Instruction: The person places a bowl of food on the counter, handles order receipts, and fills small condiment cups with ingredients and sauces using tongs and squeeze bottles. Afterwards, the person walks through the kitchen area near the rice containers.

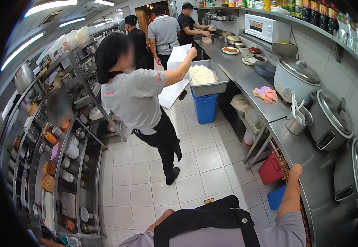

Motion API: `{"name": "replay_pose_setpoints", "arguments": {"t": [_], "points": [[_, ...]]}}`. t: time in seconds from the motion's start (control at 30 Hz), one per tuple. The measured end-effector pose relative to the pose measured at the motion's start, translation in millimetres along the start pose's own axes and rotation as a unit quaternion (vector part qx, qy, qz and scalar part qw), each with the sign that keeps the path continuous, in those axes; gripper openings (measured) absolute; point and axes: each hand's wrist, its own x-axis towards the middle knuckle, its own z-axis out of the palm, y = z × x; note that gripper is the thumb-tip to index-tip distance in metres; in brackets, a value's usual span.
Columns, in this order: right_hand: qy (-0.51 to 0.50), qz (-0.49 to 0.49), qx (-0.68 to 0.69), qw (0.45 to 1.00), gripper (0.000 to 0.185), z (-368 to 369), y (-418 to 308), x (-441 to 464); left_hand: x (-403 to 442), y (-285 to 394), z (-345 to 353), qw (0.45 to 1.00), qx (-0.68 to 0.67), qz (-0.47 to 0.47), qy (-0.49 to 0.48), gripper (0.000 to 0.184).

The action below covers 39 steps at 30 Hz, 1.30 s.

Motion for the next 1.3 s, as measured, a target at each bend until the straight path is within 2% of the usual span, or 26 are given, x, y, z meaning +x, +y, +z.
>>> {"name": "replay_pose_setpoints", "arguments": {"t": [0.77, 0.83, 0.97, 1.07, 1.13, 1.17, 1.3], "points": [[0.043, 0.055, -0.005, 0.998, 0.015, -4.9, -7.7, -18.1, 8.3, 2.8, -5.1, 1.000, -0.012, -0.014, -0.009, 0.041], [0.057, 0.028, -0.028, 0.998, 0.015, -0.5, -7.2, -20.8, 7.8, 3.4, -3.5, 1.000, -0.012, -0.016, -0.008, 0.041], [0.079, 0.036, -0.064, 0.994, 0.016, 5.0, -2.5, -24.1, 5.3, 2.6, -1.3, 1.000, -0.026, -0.015, -0.007, 0.042], [0.065, 0.037, -0.040, 0.996, 0.018, -2.6, -11.1, -19.4, 5.9, 7.3, -1.8, 0.999, -0.038, -0.015, -0.003, 0.042], [0.039, 0.078, -0.096, 0.992, 0.019, -1.9, -18.2, -21.4, 6.4, 13.4, -3.1, 1.000, -0.018, -0.022, -0.006, 0.042], [0.074, 0.092, -0.149, 0.982, 0.018, 2.6, -20.9, -22.1, 4.4, 13.8, -5.2, 0.999, 0.007, -0.033, -0.010, 0.041], [0.078, 0.081, -0.122, 0.986, 0.018, 6.2, -20.3, -23.1, 5.9, 24.0, -11.5, 0.999, 0.018, 0.004, 0.033, 0.041]]}}
